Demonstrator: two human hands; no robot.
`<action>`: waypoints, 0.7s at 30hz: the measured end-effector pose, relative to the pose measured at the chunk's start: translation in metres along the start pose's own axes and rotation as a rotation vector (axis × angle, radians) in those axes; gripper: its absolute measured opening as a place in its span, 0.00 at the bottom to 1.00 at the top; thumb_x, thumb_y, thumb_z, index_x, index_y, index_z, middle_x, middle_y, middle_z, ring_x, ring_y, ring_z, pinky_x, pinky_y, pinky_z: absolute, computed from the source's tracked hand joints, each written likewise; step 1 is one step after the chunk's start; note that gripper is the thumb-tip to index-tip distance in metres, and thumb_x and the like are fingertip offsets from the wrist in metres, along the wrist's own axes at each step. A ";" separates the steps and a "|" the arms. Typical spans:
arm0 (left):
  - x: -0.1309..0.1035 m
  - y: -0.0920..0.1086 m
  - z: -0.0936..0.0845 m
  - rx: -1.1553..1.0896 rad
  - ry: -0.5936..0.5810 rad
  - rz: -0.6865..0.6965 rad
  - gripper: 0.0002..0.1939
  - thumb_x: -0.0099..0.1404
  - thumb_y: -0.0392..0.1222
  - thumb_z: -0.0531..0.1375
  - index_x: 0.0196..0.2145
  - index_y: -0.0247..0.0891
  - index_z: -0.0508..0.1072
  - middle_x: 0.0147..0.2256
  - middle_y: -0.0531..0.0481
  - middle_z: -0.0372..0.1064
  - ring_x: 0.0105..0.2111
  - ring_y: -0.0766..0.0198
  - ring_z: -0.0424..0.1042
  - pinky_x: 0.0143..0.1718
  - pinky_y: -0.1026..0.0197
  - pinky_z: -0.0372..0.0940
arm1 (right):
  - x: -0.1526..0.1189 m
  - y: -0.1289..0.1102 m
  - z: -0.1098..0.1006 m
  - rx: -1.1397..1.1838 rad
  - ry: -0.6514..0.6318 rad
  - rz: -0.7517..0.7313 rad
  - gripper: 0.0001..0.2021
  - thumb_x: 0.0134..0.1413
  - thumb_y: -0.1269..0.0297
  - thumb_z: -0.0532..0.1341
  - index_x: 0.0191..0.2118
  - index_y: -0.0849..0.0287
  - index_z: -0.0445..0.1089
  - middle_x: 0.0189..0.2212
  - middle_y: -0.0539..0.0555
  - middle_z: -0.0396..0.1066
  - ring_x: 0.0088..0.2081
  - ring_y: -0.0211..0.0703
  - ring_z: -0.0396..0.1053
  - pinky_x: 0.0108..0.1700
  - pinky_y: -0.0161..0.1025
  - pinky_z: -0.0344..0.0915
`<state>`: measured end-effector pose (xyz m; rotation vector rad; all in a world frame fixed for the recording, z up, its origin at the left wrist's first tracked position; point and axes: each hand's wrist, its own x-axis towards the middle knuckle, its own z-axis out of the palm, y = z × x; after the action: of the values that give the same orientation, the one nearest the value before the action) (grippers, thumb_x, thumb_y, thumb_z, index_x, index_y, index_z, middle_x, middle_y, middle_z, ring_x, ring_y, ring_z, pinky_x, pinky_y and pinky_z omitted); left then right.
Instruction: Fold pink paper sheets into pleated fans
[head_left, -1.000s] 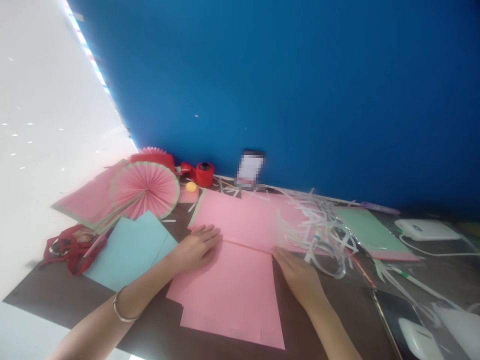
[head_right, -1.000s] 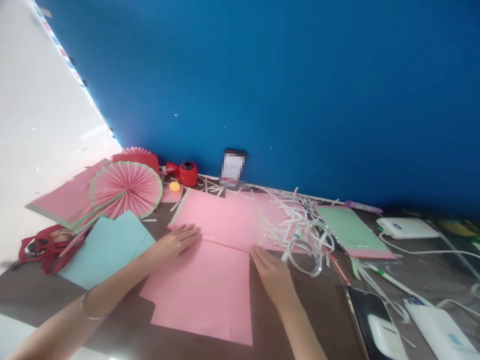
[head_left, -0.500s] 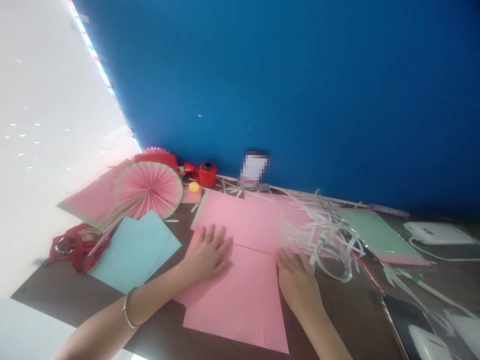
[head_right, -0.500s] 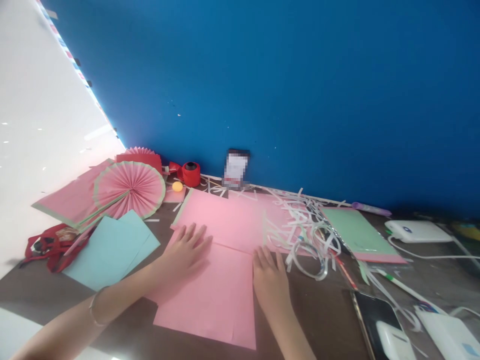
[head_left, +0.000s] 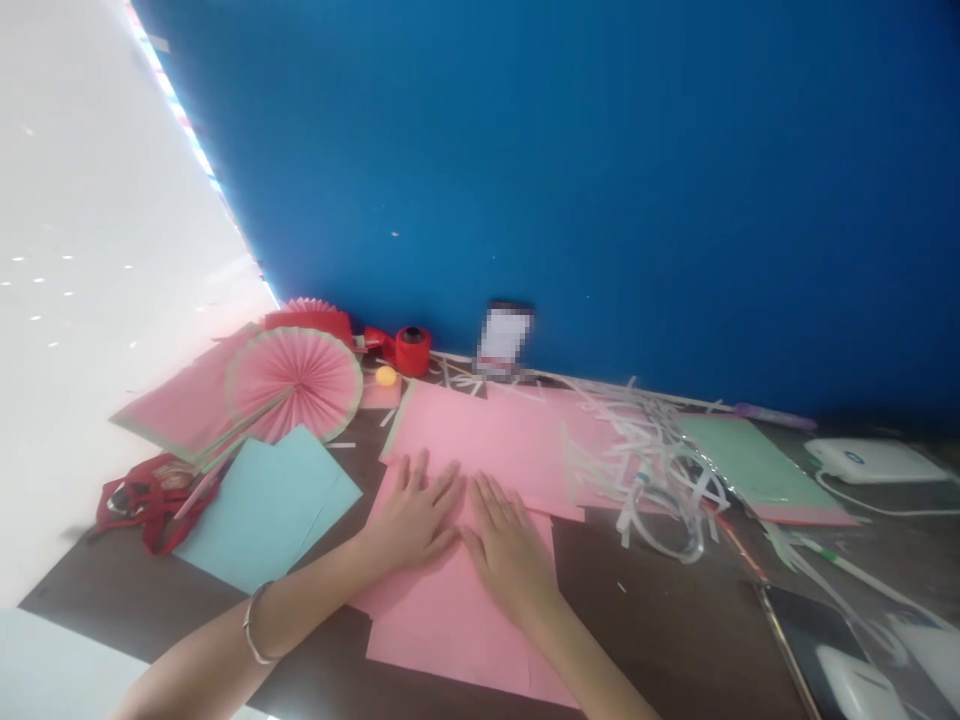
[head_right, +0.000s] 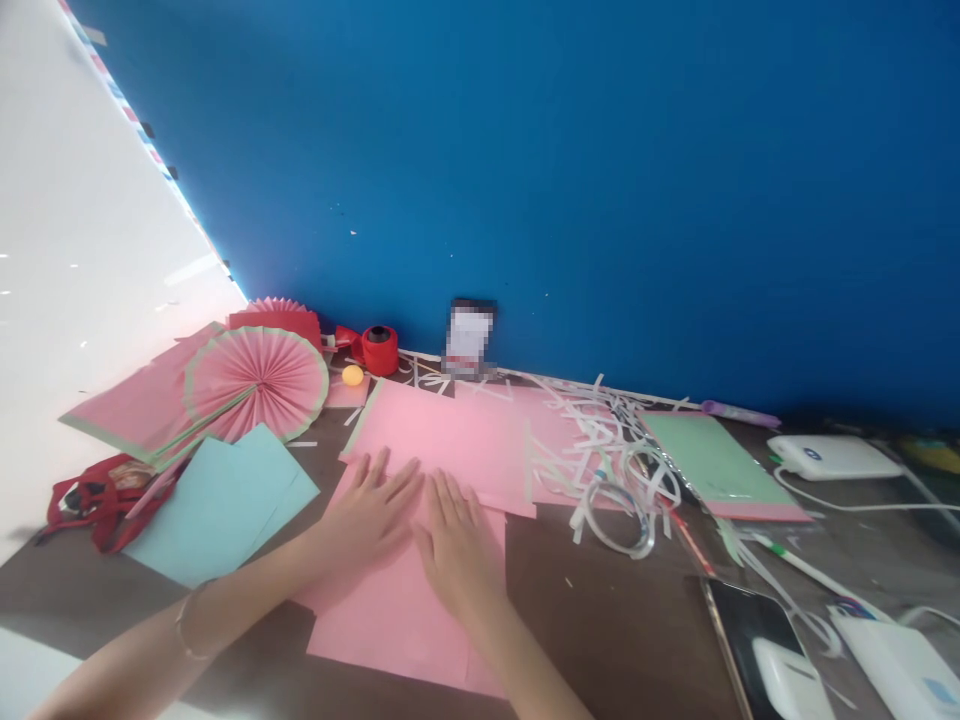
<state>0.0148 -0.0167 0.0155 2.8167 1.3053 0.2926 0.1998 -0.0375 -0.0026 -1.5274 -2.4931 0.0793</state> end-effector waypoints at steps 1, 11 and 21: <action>0.000 0.000 0.000 0.001 0.001 -0.004 0.29 0.65 0.50 0.45 0.61 0.38 0.48 0.61 0.44 0.44 0.60 0.36 0.36 0.54 0.35 0.42 | -0.001 0.002 0.000 0.003 0.003 -0.007 0.29 0.61 0.56 0.42 0.64 0.61 0.35 0.62 0.56 0.45 0.62 0.45 0.43 0.61 0.50 0.46; 0.000 0.001 -0.006 -0.021 -0.021 -0.025 0.28 0.65 0.51 0.46 0.60 0.38 0.52 0.61 0.44 0.47 0.59 0.36 0.39 0.54 0.35 0.43 | -0.023 0.032 -0.007 -0.083 0.007 0.010 0.29 0.60 0.58 0.45 0.64 0.61 0.38 0.61 0.57 0.49 0.60 0.46 0.49 0.57 0.48 0.54; 0.000 0.000 -0.004 -0.035 -0.012 -0.026 0.29 0.64 0.51 0.47 0.60 0.38 0.50 0.61 0.44 0.46 0.60 0.37 0.38 0.54 0.36 0.43 | -0.060 0.092 -0.021 -0.233 0.062 0.055 0.29 0.59 0.56 0.44 0.63 0.65 0.45 0.58 0.60 0.54 0.59 0.50 0.53 0.56 0.52 0.54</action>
<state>0.0143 -0.0175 0.0194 2.7662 1.3207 0.2940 0.3108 -0.0498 -0.0059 -1.6574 -2.4834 -0.2545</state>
